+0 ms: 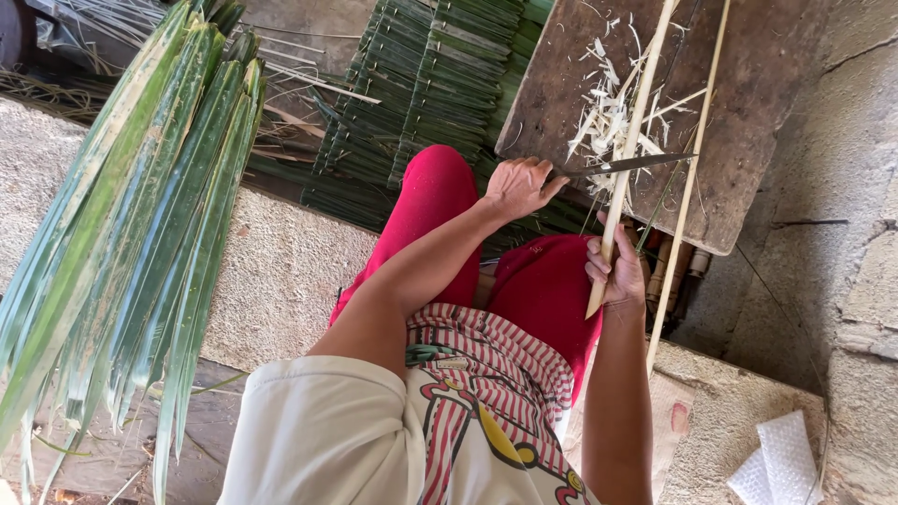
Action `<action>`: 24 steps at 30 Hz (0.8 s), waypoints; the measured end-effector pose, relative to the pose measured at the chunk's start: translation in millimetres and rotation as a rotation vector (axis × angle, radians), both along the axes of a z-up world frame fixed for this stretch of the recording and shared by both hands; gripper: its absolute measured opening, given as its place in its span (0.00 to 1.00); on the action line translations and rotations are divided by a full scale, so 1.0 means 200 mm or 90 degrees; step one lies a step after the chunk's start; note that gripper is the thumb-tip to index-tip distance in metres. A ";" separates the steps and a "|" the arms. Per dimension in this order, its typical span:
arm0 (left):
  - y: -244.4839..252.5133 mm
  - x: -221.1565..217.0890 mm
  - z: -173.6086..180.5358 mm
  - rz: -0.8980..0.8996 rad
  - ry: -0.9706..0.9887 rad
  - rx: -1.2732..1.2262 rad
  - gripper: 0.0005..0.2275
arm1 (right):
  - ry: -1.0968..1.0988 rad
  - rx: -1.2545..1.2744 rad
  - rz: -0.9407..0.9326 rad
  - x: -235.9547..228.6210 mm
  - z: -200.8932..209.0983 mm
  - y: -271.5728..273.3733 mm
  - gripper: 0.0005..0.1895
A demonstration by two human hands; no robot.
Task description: Shaving thin strips of wood using a hand knife on a wooden block
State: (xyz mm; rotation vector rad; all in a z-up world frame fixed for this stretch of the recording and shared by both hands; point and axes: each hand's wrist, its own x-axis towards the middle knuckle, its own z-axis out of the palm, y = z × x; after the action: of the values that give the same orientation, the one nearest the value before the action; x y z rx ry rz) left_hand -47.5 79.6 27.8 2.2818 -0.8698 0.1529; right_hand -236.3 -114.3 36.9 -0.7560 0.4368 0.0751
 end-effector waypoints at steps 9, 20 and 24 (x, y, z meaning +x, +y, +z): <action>0.00 0.01 0.02 -0.022 0.005 0.010 0.18 | 0.006 -0.002 -0.001 0.00 -0.11 -0.05 0.25; 0.00 0.03 0.01 -0.027 0.067 0.027 0.16 | -0.001 0.040 0.001 0.00 -0.08 -0.05 0.25; 0.00 0.01 0.01 -0.019 -0.003 0.015 0.14 | 0.006 0.022 0.001 0.01 -0.09 -0.05 0.24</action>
State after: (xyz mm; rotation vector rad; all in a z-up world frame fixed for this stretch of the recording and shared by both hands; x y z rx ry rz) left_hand -44.8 79.2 29.0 2.2893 -0.9124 0.1366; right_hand -233.5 -123.4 18.1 -0.7228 0.4436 0.0872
